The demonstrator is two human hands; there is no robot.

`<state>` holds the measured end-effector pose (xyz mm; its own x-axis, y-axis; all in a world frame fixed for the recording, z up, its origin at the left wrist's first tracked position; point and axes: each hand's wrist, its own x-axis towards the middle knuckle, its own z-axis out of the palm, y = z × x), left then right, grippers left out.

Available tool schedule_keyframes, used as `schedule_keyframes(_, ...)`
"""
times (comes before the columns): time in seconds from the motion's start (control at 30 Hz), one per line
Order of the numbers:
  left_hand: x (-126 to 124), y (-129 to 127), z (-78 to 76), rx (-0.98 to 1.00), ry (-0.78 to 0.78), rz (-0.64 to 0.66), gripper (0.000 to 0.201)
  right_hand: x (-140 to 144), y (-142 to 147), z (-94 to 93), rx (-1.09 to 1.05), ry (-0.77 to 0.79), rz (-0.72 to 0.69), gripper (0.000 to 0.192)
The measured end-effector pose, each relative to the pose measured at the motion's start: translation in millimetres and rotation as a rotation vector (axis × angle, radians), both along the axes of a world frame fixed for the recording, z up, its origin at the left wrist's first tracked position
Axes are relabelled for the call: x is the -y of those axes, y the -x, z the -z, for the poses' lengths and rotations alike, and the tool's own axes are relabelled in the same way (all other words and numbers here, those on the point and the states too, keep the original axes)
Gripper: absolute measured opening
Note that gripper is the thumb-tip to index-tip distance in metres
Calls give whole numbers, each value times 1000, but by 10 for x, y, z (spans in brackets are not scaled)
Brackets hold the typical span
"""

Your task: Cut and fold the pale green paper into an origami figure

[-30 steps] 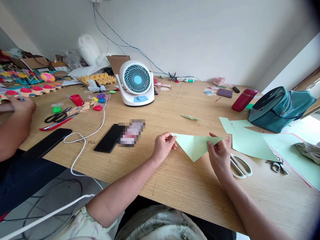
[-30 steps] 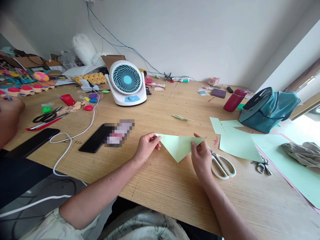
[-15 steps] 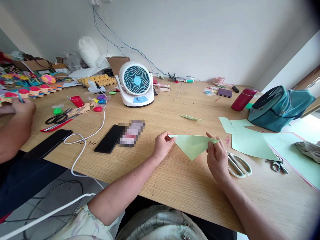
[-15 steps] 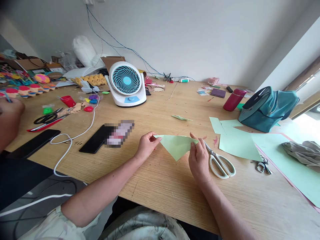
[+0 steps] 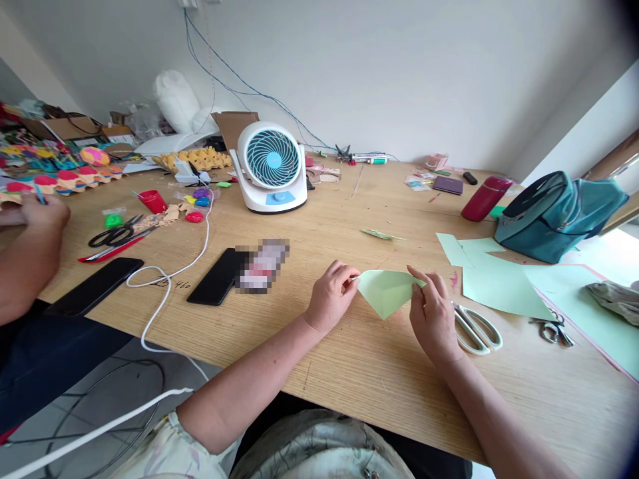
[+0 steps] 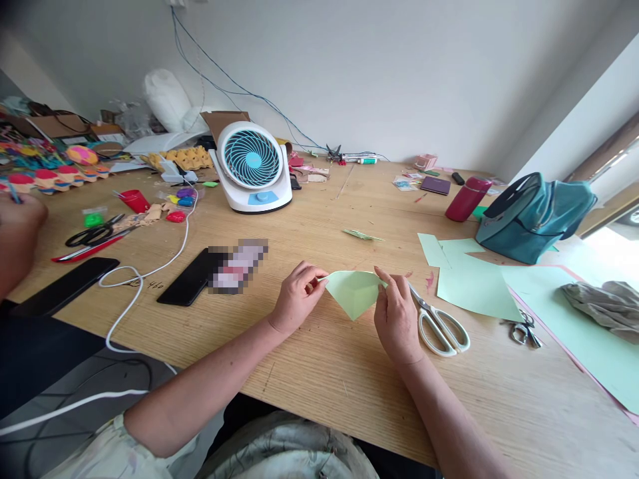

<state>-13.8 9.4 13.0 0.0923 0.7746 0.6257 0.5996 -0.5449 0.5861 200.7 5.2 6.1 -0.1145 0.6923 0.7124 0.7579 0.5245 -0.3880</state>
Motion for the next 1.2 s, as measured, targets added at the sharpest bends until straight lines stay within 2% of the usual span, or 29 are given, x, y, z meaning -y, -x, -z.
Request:
schedule_keyframes(0.27, 65, -26, 19, -190, -196, 6, 30, 27, -8, -15, 147, -100, -118, 57)
schedule_keyframes(0.53, 130, -50, -10, -259, -294, 70, 26, 50, 29, -29, 270, -173, -135, 57)
schedule_keyframes(0.73, 172, -56, -45, -352, -96, 86, 31, 57, 30, -25, 309, -159, -171, 57)
schedule_keyframes(0.9, 184, -62, -30, -355, -26, 113, 32, 46, 26, -6, 340, -137, -186, 53)
schedule_keyframes(1.0, 187, -76, -3, -233, 44, 174, 33, 40, 22, 3, 346, -137, -194, 51)
schedule_keyframes(1.2, 227, -158, -34, 130, 227, 292, 28, 34, 14, -15, 372, -160, -177, 48)
